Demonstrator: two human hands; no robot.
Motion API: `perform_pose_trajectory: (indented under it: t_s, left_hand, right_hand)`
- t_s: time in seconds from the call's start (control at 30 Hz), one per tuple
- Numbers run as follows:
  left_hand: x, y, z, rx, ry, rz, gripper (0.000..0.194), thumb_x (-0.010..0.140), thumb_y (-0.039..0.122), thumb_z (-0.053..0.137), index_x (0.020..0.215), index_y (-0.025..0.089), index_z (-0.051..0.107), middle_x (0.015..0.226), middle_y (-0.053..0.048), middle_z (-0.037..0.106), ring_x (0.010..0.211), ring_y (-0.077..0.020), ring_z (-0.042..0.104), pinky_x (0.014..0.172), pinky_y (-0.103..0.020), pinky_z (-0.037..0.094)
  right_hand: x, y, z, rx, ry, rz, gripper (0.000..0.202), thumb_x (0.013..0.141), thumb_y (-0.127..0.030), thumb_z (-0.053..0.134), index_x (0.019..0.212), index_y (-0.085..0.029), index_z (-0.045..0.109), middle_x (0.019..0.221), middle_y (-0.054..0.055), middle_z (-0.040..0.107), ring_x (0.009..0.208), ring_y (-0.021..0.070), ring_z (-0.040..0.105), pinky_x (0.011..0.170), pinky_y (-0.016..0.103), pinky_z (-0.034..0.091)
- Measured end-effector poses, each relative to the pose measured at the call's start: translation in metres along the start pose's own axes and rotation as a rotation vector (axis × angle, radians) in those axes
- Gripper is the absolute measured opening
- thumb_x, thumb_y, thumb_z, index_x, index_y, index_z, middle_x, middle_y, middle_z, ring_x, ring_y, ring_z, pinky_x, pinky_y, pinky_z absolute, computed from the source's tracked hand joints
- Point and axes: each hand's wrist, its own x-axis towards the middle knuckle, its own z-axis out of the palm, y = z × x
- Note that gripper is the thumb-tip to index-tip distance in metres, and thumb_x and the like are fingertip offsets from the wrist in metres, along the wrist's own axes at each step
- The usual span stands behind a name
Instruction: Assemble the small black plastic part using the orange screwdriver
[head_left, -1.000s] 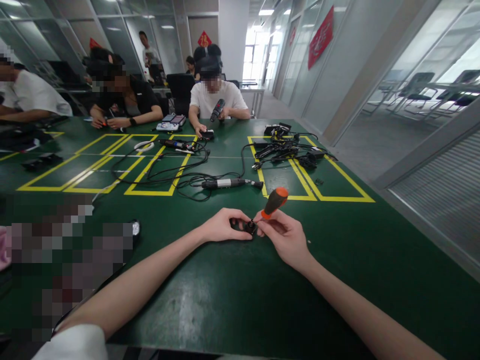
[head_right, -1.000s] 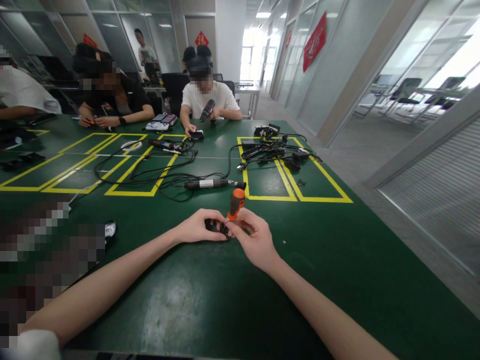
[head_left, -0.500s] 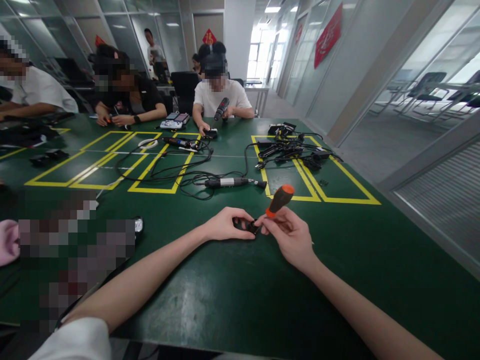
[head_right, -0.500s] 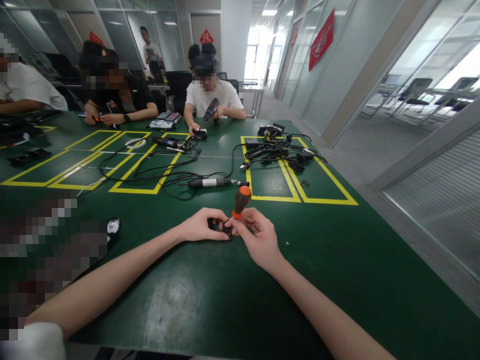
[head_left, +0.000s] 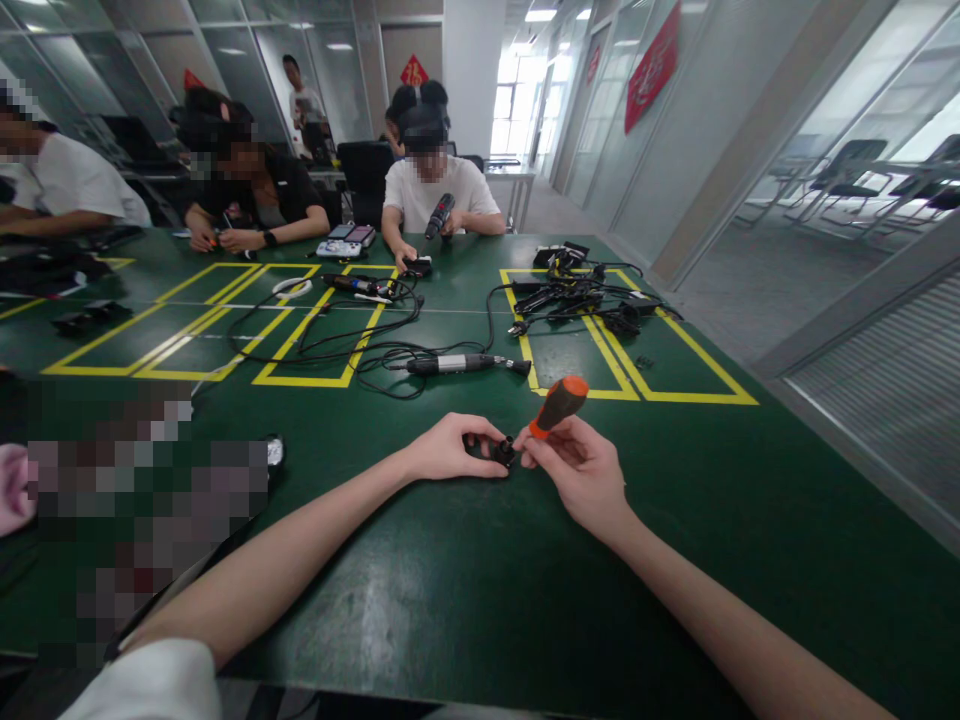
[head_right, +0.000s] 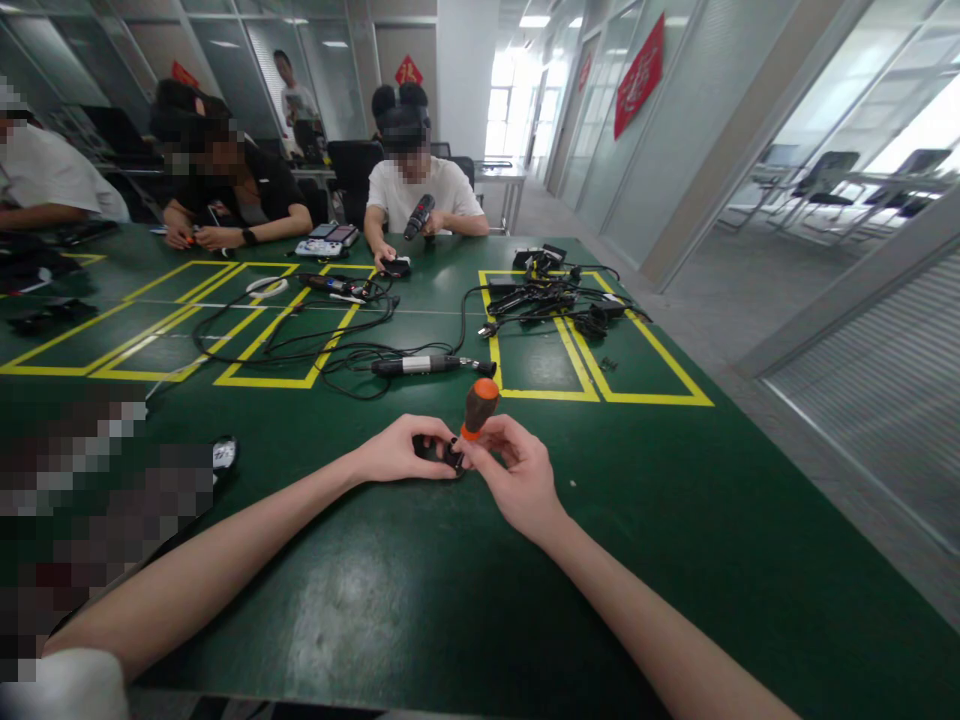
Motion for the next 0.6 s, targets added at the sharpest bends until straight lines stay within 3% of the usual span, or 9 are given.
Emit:
perform_pose_trajectory:
  t_s: [0.27,0.6]
  left_hand:
    - [0.0,-0.0039,0.0004,0.002,0.011,0.004,0.039,0.071,0.038,0.087,0.098,0.013,0.076,0.084,-0.002,0.071,0.076,-0.0124,0.061,0.071,-0.023,0.047]
    - [-0.0003,0.0007,-0.0001,0.02,0.006,-0.006,0.036,0.071,0.036,0.086,0.097,0.013,0.077,0.083,-0.002,0.071,0.077,-0.0127,0.062,0.071,-0.024,0.046]
  right_hand:
    - [0.0019,-0.0041,-0.0005,0.012,-0.063,-0.015,0.031,0.093,-0.052,0.066,0.089,-0.021,0.069,0.077,0.006,0.074,0.06,0.0152,0.066,0.061,0.033,0.062]
    - [0.0013,-0.0034,-0.0001,0.012,-0.005,-0.003,0.029,0.085,-0.048,0.076,0.085,-0.021,0.068,0.078,0.005,0.074,0.061,0.0155,0.067,0.062,0.032,0.062]
